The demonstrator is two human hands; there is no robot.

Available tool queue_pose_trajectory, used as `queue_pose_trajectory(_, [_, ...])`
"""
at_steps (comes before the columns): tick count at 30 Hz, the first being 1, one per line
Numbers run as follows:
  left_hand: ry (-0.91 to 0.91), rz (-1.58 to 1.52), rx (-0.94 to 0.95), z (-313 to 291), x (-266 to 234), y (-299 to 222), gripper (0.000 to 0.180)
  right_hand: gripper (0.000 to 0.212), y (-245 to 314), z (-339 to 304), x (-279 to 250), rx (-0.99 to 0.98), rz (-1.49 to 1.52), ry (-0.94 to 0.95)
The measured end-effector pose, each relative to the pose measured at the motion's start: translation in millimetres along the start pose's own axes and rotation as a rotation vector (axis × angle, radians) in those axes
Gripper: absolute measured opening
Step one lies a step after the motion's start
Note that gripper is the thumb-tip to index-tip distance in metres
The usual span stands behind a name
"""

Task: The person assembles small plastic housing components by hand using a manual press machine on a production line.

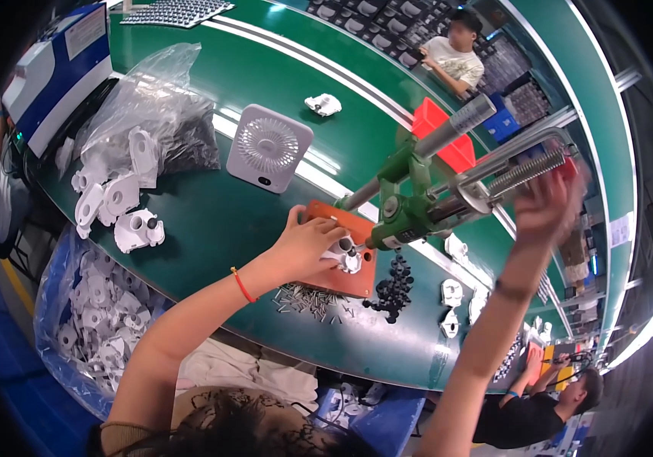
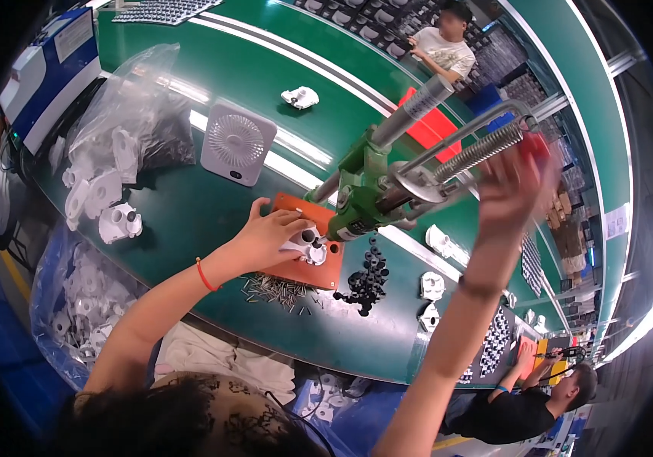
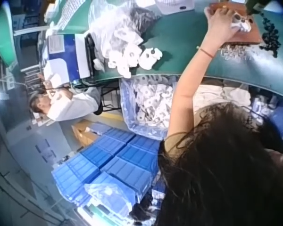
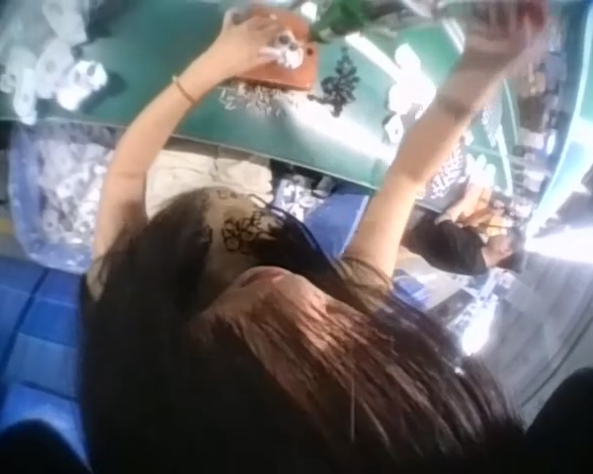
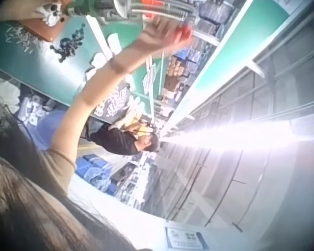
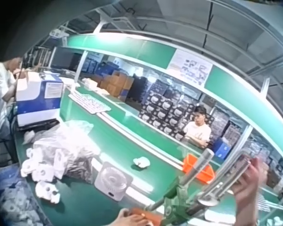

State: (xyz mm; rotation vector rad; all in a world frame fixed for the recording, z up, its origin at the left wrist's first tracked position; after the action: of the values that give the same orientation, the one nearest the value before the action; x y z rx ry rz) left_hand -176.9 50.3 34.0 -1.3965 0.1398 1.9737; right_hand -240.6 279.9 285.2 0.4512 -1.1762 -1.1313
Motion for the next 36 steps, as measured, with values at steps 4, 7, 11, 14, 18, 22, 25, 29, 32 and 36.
queue_pose_trajectory(4, [0.001,-0.005,0.024,8.7,-1.4,-15.1,0.054,0.045,53.5,-175.0,-75.8,-0.323,0.010,0.426])
queue_pose_trajectory(7, [0.048,0.003,0.014,14.0,2.5,-16.7,0.053,0.044,11.7,-260.2,-95.7,-0.488,-0.333,0.384])
queue_pose_trajectory(11, [0.094,0.003,-0.016,10.1,5.3,-13.3,0.053,0.046,-31.0,-286.4,-114.0,-0.566,-0.328,0.194])
queue_pose_trajectory(14, [0.059,-0.096,-0.053,10.2,6.4,-9.1,0.049,0.050,-26.7,-281.8,-111.7,-0.632,-0.357,0.215])
queue_pose_trajectory(18, [0.053,-0.147,-0.049,19.7,7.4,-12.2,0.039,0.065,31.3,-221.1,-96.6,-0.636,-0.133,0.302])
queue_pose_trajectory(22, [0.035,-0.057,-0.030,25.9,5.2,-12.5,0.030,0.091,16.8,-64.9,-4.0,-0.324,-0.136,0.324])
queue_pose_trajectory(25, [-0.036,0.138,0.026,34.0,-17.0,-25.3,0.030,0.072,-46.4,33.8,-14.4,-0.056,-0.223,0.174])
queue_pose_trajectory(29, [-0.038,0.268,0.013,35.9,-80.2,-7.7,0.036,0.067,-98.1,52.5,-70.9,0.065,0.087,0.147])
queue_pose_trajectory(32, [-0.104,0.215,-0.005,23.0,-134.9,13.8,0.038,0.046,-20.1,-32.6,-55.7,-0.515,-0.508,0.113])
queue_pose_trajectory(36, [-0.199,-0.114,0.170,-1.0,-182.9,-15.5,0.034,0.029,12.9,-191.4,-16.5,-0.811,-0.574,0.206])
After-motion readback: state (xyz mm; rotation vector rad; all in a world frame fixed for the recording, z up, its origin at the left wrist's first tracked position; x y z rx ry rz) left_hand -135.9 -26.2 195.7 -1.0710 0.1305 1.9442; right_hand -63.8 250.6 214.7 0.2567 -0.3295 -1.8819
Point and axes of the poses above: each hand's wrist, its own z-axis towards the middle knuckle, its own x-axis out of the palm, y = z × x, the point moved 9 cm from there along z, towards the middle knuckle, and after that the axes turned 13 degrees about z, right-handed, at the moved point
